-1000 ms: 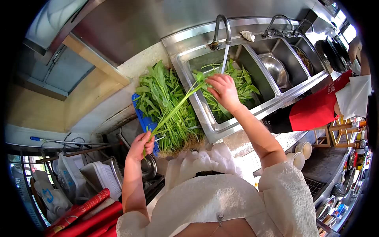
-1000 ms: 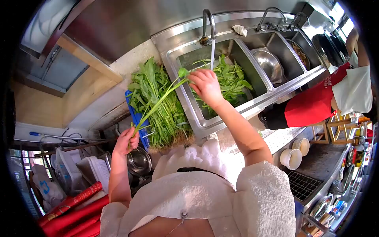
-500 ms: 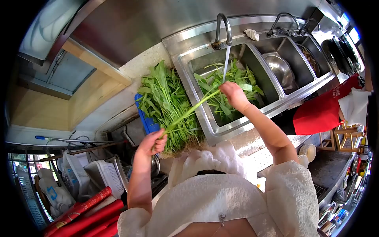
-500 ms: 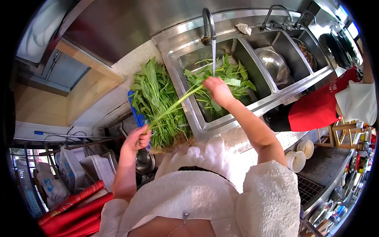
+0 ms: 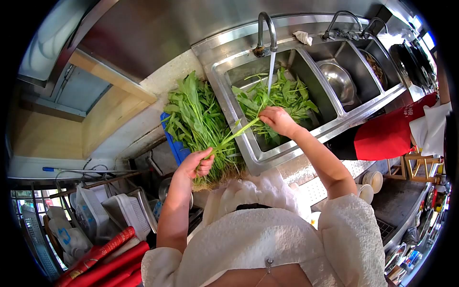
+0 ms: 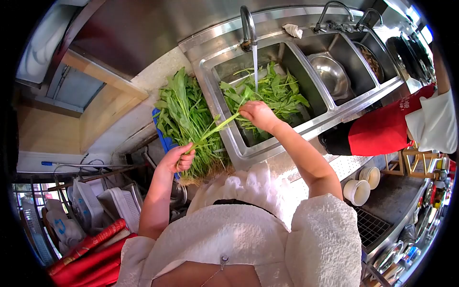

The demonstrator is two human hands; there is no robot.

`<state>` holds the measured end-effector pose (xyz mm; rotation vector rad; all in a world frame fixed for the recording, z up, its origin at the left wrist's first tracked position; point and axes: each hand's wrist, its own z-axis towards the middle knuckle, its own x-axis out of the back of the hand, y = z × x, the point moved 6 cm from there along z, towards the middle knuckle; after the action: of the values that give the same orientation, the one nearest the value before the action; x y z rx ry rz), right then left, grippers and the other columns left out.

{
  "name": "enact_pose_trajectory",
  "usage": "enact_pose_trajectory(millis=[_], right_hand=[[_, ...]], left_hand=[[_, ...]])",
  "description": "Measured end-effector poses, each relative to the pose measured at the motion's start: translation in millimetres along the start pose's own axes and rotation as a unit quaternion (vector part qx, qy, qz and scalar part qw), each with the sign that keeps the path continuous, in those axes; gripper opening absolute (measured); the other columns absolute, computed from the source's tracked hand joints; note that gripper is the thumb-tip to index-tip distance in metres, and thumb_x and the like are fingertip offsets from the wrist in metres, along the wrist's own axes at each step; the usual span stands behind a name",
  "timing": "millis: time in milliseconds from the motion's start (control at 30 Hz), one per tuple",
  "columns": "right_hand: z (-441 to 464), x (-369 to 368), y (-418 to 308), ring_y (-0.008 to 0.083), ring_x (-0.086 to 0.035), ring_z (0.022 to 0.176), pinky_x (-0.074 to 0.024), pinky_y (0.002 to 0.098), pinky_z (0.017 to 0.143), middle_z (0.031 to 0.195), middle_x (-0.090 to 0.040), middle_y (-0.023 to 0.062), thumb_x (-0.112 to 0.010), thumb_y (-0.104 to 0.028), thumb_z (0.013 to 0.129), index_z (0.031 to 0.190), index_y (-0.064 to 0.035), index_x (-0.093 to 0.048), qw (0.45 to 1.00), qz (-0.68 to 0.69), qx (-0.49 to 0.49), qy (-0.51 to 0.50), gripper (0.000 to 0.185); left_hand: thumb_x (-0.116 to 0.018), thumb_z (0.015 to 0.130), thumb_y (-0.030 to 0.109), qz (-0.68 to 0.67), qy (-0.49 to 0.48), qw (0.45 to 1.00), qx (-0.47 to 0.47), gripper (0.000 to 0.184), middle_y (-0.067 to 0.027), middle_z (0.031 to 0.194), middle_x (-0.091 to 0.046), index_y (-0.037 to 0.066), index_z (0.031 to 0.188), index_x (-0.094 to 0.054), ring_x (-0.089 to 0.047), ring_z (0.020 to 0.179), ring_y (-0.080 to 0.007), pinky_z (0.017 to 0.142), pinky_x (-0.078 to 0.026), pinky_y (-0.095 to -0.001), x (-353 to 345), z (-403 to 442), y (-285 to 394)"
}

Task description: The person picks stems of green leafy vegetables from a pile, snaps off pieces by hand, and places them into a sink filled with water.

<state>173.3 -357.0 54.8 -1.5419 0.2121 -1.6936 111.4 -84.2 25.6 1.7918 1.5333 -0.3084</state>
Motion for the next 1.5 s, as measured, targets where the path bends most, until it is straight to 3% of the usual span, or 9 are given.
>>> enact_pose_trajectory(millis=[167,267,367,500,633,1000,1100,1200,1500], right_hand=[[-1,-27,35,0.0199,-0.056,0.069,-0.0444,0.0314,0.067,0.08,-0.058,0.0097,-0.047,-0.015,0.086,0.084,-0.0009,-0.056,0.961,0.226,-0.145,0.07,0.017],[-1,-61,96,0.0158,-0.055,0.065,-0.0442,0.0294,0.064,0.075,-0.058,0.006,-0.046,-0.02,0.087,0.085,0.0013,-0.055,0.802,0.391,-0.377,0.246,0.024],[-9,-34,148,0.0281,-0.057,0.075,-0.0451,0.0403,0.07,0.086,-0.059,0.013,-0.044,-0.016,0.085,0.088,-0.001,-0.055,0.86,-0.019,-0.49,0.145,0.019],[2,14,52,0.0289,-0.048,0.096,-0.0336,0.0403,0.089,0.1,-0.052,0.0134,-0.05,-0.02,0.081,0.095,-0.003,-0.051,0.858,-0.336,-0.228,0.314,0.022],[8,-25,-6,0.0281,-0.049,0.086,-0.0364,0.0391,0.085,0.087,-0.053,0.0092,-0.053,-0.02,0.079,0.084,-0.0062,-0.054,0.986,-0.15,0.053,0.041,0.015],[2,-37,147,0.0319,-0.054,0.084,-0.0426,0.0392,0.073,0.087,-0.057,0.0169,-0.042,-0.022,0.085,0.083,-0.0027,-0.058,0.828,0.111,-0.521,0.177,0.025],[30,15,31,0.0321,-0.052,0.089,-0.0422,0.0403,0.077,0.102,-0.053,0.0144,-0.049,-0.012,0.077,0.088,-0.0067,-0.057,0.943,-0.157,-0.105,0.275,0.015],[30,-24,-45,0.0266,-0.056,0.079,-0.0416,0.0388,0.078,0.082,-0.059,0.0071,-0.052,-0.011,0.072,0.085,-0.0089,-0.057,0.981,-0.132,0.141,-0.026,0.014],[10,-19,118,0.0197,-0.052,0.058,-0.0434,0.0318,0.055,0.068,-0.056,0.0094,-0.045,-0.027,0.086,0.087,-0.0043,-0.059,0.883,0.175,-0.392,0.188,0.027]], left_hand=[[-0.037,0.091,0.034,-0.035,-0.019,0.999,-0.022,0.03,0.0063,0.049,-0.025,0.007,0.076,-0.042,-0.019,0.036,-0.0048,0.032,-0.016,-0.0199,-18,16,3],[-0.037,0.091,0.033,-0.037,0.003,0.999,-0.025,0.029,0.0062,0.05,-0.026,0.008,0.077,-0.042,-0.019,0.037,-0.005,0.032,-0.016,-0.0202,-34,35,8],[-0.038,0.091,0.033,-0.025,0.003,0.999,-0.026,0.028,0.0064,0.051,-0.026,0.008,0.077,-0.042,-0.018,0.037,-0.0047,0.033,-0.016,-0.0202,-26,35,13],[-0.04,0.09,0.035,-0.017,0.028,0.999,-0.024,0.03,0.0065,0.051,-0.026,0.009,0.076,-0.042,-0.018,0.037,-0.0045,0.033,-0.016,-0.0204,-15,29,14],[-0.044,0.088,0.035,-0.008,0.039,0.999,-0.018,0.031,0.0061,0.05,-0.028,0.007,0.075,-0.043,-0.021,0.038,-0.0053,0.034,-0.016,-0.0205,-18,32,15],[-0.047,0.086,0.038,0.232,0.209,0.937,-0.156,0.034,0.0047,0.049,-0.034,0.007,0.071,-0.048,-0.027,0.038,-0.007,0.036,-0.023,-0.0233,-38,45,47],[-0.048,0.086,0.035,0.421,0.277,0.839,-0.206,0.036,0.0026,0.048,-0.037,0.005,0.065,-0.05,-0.031,0.041,-0.0074,0.04,-0.026,-0.0235,-31,44,53],[-0.048,0.086,0.034,0.468,0.267,0.804,-0.251,0.036,0.0019,0.05,-0.039,0.005,0.065,-0.052,-0.034,0.044,-0.0079,0.042,-0.027,-0.0242,-35,52,56],[-0.047,0.087,0.033,0.251,0.232,0.884,-0.319,0.033,0.0028,0.054,-0.04,0.004,0.074,-0.055,-0.034,0.048,-0.0061,0.043,-0.028,-0.0222,-34,41,13]])
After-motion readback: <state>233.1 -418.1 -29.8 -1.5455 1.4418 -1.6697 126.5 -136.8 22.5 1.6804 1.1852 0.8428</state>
